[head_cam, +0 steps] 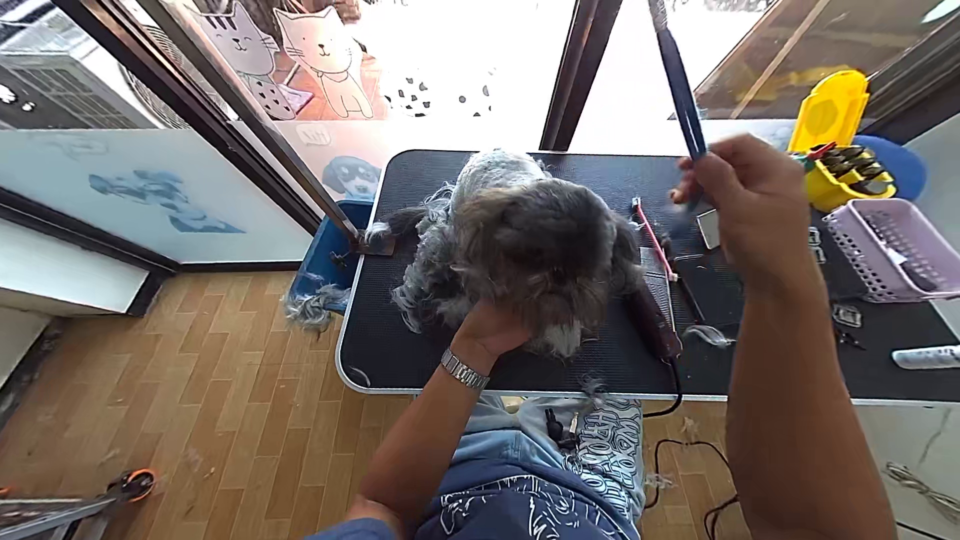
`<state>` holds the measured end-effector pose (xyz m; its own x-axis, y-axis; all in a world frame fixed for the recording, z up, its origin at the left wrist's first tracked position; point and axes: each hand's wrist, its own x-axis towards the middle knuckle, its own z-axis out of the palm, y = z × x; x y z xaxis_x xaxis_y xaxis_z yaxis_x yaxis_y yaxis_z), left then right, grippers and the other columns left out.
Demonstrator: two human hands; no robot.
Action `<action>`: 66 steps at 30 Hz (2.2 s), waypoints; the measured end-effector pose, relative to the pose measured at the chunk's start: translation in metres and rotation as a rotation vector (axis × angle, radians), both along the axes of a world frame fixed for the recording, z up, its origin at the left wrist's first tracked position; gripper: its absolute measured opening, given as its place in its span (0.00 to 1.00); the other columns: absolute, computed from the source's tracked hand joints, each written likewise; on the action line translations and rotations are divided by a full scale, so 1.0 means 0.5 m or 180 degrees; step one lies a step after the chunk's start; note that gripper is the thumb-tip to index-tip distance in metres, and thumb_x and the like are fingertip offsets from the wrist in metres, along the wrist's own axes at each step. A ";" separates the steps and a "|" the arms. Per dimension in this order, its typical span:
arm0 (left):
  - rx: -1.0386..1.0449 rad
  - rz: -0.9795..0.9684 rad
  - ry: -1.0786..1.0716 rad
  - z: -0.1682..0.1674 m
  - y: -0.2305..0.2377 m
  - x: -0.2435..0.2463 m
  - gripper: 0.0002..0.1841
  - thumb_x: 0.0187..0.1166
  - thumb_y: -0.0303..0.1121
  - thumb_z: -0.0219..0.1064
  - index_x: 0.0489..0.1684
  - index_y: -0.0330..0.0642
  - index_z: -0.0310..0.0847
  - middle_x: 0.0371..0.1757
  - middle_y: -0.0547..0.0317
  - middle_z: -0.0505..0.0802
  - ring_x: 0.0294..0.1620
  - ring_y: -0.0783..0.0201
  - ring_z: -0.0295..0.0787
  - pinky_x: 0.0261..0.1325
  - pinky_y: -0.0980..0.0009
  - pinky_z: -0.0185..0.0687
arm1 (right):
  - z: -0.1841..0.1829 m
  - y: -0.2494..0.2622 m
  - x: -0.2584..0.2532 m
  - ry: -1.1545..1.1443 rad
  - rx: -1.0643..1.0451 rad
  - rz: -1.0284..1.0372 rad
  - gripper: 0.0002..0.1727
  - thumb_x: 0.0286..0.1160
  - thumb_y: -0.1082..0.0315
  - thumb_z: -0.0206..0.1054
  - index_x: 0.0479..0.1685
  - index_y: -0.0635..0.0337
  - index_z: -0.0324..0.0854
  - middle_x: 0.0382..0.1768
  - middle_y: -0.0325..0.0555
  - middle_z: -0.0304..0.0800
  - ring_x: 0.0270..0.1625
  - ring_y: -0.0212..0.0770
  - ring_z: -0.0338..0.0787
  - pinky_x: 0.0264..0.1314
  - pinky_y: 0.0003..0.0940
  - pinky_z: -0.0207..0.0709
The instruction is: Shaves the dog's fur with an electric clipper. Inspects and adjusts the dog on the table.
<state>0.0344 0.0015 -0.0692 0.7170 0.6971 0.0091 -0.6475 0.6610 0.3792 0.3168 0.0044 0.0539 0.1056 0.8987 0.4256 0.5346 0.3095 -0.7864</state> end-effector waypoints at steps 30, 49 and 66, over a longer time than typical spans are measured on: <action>0.1779 0.1464 0.1531 0.076 0.202 -0.082 0.10 0.87 0.38 0.56 0.40 0.55 0.84 0.28 0.72 0.86 0.27 0.75 0.81 0.38 0.75 0.83 | -0.027 0.217 -0.151 0.0546 0.0461 -0.0638 0.15 0.87 0.58 0.59 0.45 0.60 0.82 0.28 0.38 0.81 0.30 0.30 0.80 0.38 0.33 0.76; 0.2636 0.1002 0.6211 -0.075 0.326 -0.375 0.15 0.85 0.34 0.65 0.60 0.33 0.85 0.59 0.32 0.89 0.55 0.36 0.88 0.61 0.34 0.79 | -0.204 0.167 0.000 0.0072 -0.1903 0.0472 0.32 0.79 0.63 0.71 0.82 0.62 0.67 0.65 0.59 0.85 0.62 0.49 0.88 0.67 0.49 0.81; 0.2711 0.1856 0.1616 0.287 0.405 -0.096 0.18 0.95 0.35 0.39 0.42 0.53 0.78 0.29 0.72 0.89 0.40 0.68 0.90 0.59 0.60 0.87 | -0.343 0.049 -0.301 -0.0146 0.1556 -0.0772 0.06 0.75 0.74 0.69 0.40 0.64 0.92 0.42 0.53 0.92 0.46 0.40 0.92 0.51 0.31 0.88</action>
<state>-0.0137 0.2038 0.0745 0.3433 0.8304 0.4388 -0.4155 -0.2847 0.8639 0.1665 0.0289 -0.1179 0.2567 0.5472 0.7967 0.6665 0.4967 -0.5559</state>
